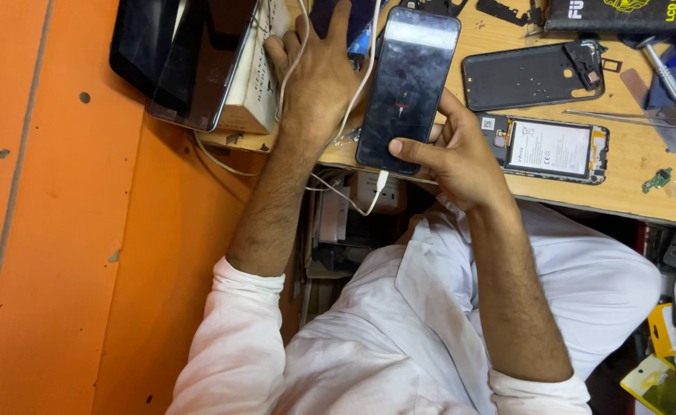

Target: The person uses a screwdriver to remove screws from a smartphone, then detaches and reconnects a small circuit board. They plug in a charging cable to test the device and continue adjusting internal components.

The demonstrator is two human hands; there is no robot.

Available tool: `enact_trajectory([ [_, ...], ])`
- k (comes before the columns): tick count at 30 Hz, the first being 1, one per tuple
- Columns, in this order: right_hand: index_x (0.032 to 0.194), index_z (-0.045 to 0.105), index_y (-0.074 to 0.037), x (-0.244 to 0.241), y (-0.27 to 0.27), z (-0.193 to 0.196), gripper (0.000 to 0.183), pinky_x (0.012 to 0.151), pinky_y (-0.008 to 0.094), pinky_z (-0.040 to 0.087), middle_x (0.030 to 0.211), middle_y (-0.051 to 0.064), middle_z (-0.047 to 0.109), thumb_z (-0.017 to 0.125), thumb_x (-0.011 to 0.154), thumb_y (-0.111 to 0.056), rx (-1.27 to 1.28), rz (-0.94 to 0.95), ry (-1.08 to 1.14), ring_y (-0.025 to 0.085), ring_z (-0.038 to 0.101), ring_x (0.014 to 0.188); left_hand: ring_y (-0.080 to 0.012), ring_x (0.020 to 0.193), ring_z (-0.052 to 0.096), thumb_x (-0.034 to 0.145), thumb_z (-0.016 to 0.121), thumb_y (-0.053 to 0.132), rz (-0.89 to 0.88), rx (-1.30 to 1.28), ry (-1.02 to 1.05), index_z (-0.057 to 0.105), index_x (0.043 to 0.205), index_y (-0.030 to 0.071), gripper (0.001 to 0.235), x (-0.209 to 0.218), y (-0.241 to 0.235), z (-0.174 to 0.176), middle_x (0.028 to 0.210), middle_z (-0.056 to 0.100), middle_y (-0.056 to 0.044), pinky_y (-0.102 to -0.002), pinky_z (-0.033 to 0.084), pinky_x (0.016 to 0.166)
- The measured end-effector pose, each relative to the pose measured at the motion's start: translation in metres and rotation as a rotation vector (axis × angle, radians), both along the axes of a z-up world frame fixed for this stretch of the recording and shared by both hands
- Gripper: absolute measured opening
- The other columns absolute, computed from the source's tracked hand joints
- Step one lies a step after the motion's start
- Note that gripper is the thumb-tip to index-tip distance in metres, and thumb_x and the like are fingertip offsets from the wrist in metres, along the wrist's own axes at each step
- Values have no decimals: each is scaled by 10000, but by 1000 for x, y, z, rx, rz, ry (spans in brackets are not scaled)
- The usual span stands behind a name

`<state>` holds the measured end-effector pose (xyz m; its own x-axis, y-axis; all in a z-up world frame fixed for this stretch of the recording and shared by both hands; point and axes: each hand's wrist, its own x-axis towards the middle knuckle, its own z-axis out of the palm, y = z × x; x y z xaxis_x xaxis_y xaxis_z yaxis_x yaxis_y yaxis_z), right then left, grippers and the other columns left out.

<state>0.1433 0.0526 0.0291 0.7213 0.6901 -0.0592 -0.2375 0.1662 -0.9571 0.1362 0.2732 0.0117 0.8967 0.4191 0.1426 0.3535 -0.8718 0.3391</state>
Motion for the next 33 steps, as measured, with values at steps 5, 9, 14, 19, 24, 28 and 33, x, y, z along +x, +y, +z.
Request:
enact_trajectory([
  [5,1472,454,19,4,4,-3,680,808,384,698,1083,166,752,737,858,87,-9,6,5,208,774,949,-399,1093,485,855,746,626,-26,273,-236,556,1436,155,771,-1,-1,1,1299,462,-358,-536,368,896],
  [9,1478,455,16,7,7,-5,691,828,366,680,1092,145,746,736,852,92,-3,14,-9,192,765,958,-380,1081,479,937,697,615,-46,271,-179,569,1475,97,758,-3,2,-6,1239,482,-321,-540,364,917],
  [14,1459,474,24,9,12,-6,658,854,348,677,1087,137,747,736,859,92,-2,20,4,180,765,965,-359,1071,493,981,599,644,7,400,-255,611,1374,24,734,-5,2,-13,1364,467,-303,-493,397,857],
  [19,1447,511,25,17,20,-4,618,858,283,648,1112,124,746,746,878,87,39,75,-2,147,750,966,-301,1220,575,1146,442,355,26,245,-321,581,1411,13,455,-11,2,-12,1365,542,-206,-479,444,986],
  [24,1414,561,10,36,36,-1,549,700,273,597,1029,143,757,740,898,60,-76,119,-55,167,735,851,-273,1196,700,1145,339,336,-60,-417,-510,509,1419,67,420,-27,7,-4,1349,616,-156,-426,616,949],
  [28,1358,544,36,53,56,-1,493,830,309,683,1073,136,737,725,899,62,25,220,68,187,765,935,-322,1267,681,1149,310,379,-32,-444,-477,517,1421,77,456,-51,5,0,1375,658,-179,-451,598,993],
  [33,1323,526,69,61,84,-7,478,787,354,651,1094,192,727,714,884,42,-145,218,15,241,788,954,-340,1290,670,1145,281,426,-15,-491,-468,488,1461,64,523,-69,3,0,1387,658,-195,-459,586,1031],
])
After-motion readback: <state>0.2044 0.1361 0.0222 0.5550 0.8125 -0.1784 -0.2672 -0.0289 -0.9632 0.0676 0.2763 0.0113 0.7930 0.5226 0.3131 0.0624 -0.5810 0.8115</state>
